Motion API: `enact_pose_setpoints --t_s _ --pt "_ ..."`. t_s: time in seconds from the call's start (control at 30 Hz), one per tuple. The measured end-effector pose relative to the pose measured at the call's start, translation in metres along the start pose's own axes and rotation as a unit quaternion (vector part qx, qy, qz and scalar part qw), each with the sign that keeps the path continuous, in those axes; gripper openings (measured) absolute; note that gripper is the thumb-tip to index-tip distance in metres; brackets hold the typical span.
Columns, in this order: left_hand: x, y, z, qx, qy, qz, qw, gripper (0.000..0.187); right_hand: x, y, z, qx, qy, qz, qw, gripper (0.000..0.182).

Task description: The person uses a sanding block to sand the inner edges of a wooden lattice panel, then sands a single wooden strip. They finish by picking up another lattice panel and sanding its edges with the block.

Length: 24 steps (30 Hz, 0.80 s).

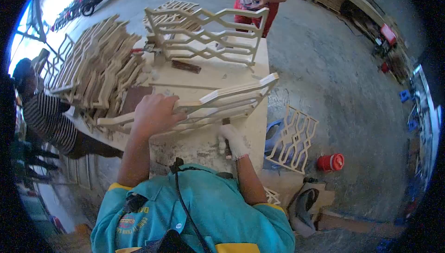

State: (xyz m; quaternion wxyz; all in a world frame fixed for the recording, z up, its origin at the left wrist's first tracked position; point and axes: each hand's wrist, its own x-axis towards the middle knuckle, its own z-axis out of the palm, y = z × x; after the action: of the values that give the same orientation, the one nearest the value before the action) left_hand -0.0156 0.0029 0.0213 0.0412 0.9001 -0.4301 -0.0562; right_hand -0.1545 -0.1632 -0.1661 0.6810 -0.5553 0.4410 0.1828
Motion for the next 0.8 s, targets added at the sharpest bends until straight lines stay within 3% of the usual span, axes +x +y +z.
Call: enact_pose_setpoints --t_s 0.03,0.07,0.17,0.2,0.3,0.4,0.53,0.63,0.67,0.73,0.8 --pt "0.000 -0.001 0.001 -0.002 0.002 0.003 1.000 0.044 -0.001 -0.002 0.004 -0.042 0.026 0.056 0.997 0.022" --pt "0.000 -0.002 0.001 -0.002 0.004 0.008 1.000 0.044 -0.005 0.023 0.002 0.039 -0.030 -0.175 0.983 0.020" --pt "-0.001 -0.004 0.006 -0.007 0.015 0.018 1.000 0.043 0.018 0.022 -0.015 0.049 -0.025 -0.110 0.992 0.021" --pt "-0.002 -0.004 0.008 -0.004 0.021 0.025 0.999 0.043 0.020 0.019 -0.005 0.217 -0.068 -0.152 0.962 0.022" --pt "-0.003 -0.009 0.008 0.003 0.018 0.026 0.999 0.042 -0.002 0.024 0.000 0.069 -0.138 -0.244 0.957 0.021" --pt "0.000 -0.010 0.003 0.005 -0.006 0.022 1.000 0.040 0.036 0.036 -0.028 0.102 -0.103 -0.198 0.969 0.021" --pt "0.001 -0.010 0.006 0.011 0.003 0.016 1.000 0.040 0.000 0.028 -0.002 0.050 -0.117 -0.227 0.966 0.022" --pt "0.001 -0.011 0.002 -0.003 -0.014 0.032 0.999 0.039 0.003 0.016 -0.002 0.083 -0.033 -0.169 0.982 0.016" --pt "0.000 -0.012 0.002 -0.010 -0.021 0.031 0.999 0.039 -0.010 0.017 0.001 0.079 -0.054 -0.120 0.988 0.019" --pt "0.004 -0.022 0.026 -0.019 0.076 0.064 0.995 0.033 -0.017 0.014 0.011 0.036 -0.035 -0.192 0.980 0.017" --pt "0.006 -0.016 0.014 -0.003 0.023 0.052 0.998 0.024 -0.011 0.021 0.007 0.041 -0.026 -0.215 0.975 0.016"
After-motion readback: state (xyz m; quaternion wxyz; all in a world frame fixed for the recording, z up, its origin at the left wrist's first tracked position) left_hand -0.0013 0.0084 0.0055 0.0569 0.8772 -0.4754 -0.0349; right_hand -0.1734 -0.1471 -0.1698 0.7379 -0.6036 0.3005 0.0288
